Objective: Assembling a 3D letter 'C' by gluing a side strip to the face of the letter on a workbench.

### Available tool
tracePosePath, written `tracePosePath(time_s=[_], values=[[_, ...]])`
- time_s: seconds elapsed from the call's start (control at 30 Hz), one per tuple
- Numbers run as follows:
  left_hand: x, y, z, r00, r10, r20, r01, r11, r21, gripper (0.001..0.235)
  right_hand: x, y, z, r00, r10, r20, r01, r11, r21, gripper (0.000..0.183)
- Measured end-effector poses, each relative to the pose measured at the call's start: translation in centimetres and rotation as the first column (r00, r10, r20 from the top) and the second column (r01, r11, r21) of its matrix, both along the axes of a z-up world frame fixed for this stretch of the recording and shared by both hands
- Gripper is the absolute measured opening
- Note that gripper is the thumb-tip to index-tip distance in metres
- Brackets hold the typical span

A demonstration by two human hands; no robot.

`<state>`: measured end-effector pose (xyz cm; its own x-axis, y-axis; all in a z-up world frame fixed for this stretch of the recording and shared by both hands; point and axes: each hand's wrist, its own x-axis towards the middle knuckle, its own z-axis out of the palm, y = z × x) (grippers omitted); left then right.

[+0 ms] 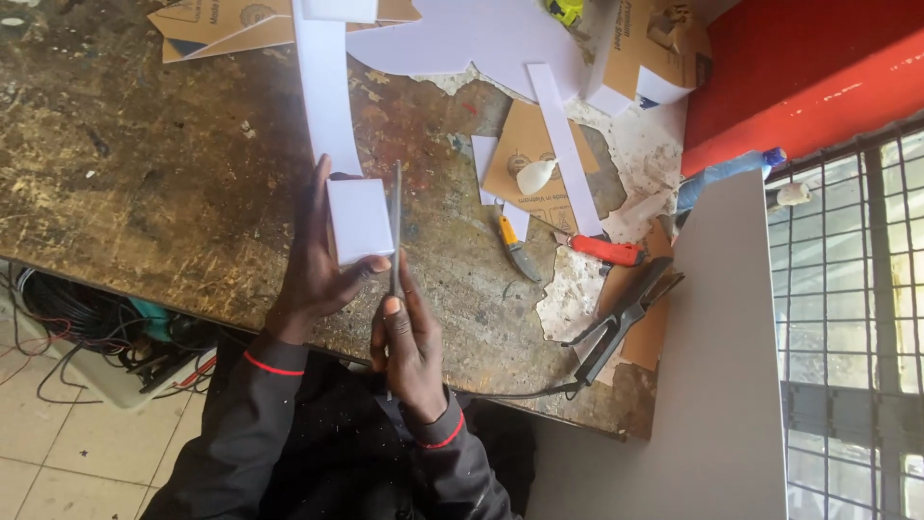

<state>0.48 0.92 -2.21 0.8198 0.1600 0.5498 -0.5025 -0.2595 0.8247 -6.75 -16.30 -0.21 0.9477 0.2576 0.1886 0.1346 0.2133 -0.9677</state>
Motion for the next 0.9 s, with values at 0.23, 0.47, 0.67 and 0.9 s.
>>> tracePosePath(time_s=[0.23,0.47,0.67,0.9], values=[[-0.8,0.1,2.7,0.987,-0.071,-0.146,0.070,0.997,-0.010,0.103,-1.7,-2.3,4.7,0.992,-0.125,0.003,0.119,0.935,-0.335,0.075],[0.2,0.2,0.7,0.996,-0.052,-0.078,0.059,0.994,0.090,0.100,-4.0,-3.0,3.3,0.963,0.036,0.265,0.143,0.769,-0.623,0.064],[0.9,0.9,1.8,0.992,-0.128,0.005,0.128,0.991,0.027,0.108,-1.1,-0.4,0.9,0.842,-0.056,0.536,0.371,0.782,-0.502,0.058],[3.1,0.0,0.8,0.998,-0.066,0.025,0.063,0.993,0.101,0.098,3.0,-0.1,2.1,0.791,-0.141,0.595,0.448,0.796,-0.406,0.057]])
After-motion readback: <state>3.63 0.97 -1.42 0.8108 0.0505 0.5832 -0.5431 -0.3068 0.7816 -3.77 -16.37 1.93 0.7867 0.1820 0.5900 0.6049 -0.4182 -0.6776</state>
